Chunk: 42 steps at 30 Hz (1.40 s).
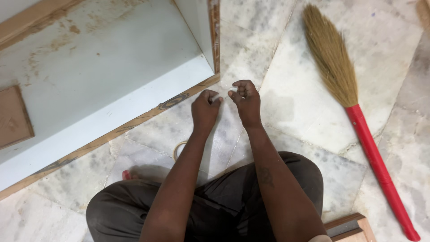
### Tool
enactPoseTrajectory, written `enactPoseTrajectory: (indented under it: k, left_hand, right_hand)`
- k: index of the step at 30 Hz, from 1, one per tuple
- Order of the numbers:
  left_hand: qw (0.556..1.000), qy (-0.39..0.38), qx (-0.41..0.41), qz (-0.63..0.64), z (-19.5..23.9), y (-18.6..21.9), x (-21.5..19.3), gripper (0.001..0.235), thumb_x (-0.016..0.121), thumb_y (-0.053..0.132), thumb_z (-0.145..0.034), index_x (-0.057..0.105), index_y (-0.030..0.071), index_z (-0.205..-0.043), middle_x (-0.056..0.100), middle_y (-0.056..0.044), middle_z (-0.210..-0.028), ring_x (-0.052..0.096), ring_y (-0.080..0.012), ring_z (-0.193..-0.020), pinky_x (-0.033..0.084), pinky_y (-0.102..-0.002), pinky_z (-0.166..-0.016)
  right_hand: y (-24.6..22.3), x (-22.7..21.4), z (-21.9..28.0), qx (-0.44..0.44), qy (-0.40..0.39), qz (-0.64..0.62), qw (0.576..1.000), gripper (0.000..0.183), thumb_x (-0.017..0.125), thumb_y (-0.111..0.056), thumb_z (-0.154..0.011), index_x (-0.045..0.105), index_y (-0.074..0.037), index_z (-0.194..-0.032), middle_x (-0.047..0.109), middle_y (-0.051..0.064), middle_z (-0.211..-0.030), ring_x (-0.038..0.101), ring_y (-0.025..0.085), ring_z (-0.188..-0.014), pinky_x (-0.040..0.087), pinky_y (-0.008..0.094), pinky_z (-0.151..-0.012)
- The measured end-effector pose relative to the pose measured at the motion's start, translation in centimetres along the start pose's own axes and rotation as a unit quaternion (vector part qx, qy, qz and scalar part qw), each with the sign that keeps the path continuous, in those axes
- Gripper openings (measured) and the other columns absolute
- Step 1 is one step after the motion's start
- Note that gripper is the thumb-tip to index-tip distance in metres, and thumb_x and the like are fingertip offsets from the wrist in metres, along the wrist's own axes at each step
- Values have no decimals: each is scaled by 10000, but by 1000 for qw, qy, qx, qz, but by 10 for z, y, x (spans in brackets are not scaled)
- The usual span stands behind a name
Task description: The person sits on the floor and applies masking tape to the bottom edge of a white cabinet. They tear off pieces of tape and press them along the edge, smoothing them down with their fingers.
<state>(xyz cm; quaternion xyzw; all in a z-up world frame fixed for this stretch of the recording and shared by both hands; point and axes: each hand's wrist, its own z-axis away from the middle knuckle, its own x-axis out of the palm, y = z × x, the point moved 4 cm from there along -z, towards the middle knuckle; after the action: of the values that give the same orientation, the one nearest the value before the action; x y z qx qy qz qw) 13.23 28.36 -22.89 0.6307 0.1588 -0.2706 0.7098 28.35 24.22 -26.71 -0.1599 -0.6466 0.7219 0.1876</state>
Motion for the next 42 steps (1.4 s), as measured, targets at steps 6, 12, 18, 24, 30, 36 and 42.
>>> enactPoseTrajectory:
  k: [6,12,18,24,30,36,42]
  left_hand:
    - [1000,12,5,-23,-14,-15,7,141,740,126,-923,727,66,-1050,732,-86,-784,672,-186,-648,516,-330,-634]
    - [965,112,152,-183,-17,-11,11,75,760,141,-903,735,115,-969,752,-70,-902,733,-239,-768,561,-352,-670]
    - [926,170,194,-275,-25,-14,18,90,784,192,-922,726,129,-950,756,-53,-930,719,-250,-750,553,-365,-632]
    - [907,219,188,-307,-30,-24,25,175,829,219,-888,688,116,-896,740,-23,-853,710,-241,-742,549,-378,-664]
    - [898,239,199,-311,-31,-24,28,214,856,207,-878,662,125,-839,742,-3,-804,694,-213,-677,511,-357,-622]
    - [897,239,227,-296,-31,-26,29,203,846,204,-901,664,130,-849,752,1,-829,709,-196,-709,521,-345,-646]
    - [889,248,239,-301,-34,-28,31,258,853,218,-915,637,118,-818,741,-17,-806,711,-208,-710,528,-353,-657]
  right_hand:
    - [38,6,-19,122,-8,-120,985,252,732,8,-888,621,-71,-1099,592,-23,-917,549,65,-808,490,218,-699]
    - [51,16,-35,116,10,-115,986,199,722,27,-903,624,-74,-1044,628,-11,-939,577,74,-830,514,229,-725]
    - [57,23,-51,111,18,-117,987,175,722,27,-918,615,-78,-1010,633,-13,-919,584,73,-823,507,233,-725]
    - [61,23,-54,122,14,-160,979,162,709,34,-930,612,-75,-1001,617,-18,-906,560,71,-813,492,237,-718]
    - [65,28,-62,112,15,-159,981,157,701,38,-936,615,-82,-989,625,-22,-907,573,66,-827,509,236,-747]
    - [69,28,-63,121,17,-158,980,154,695,30,-945,613,-93,-991,627,-23,-916,577,67,-834,516,247,-753]
    - [63,29,-65,123,22,-142,982,149,690,24,-944,611,-95,-988,632,-24,-915,582,67,-833,517,248,-749]
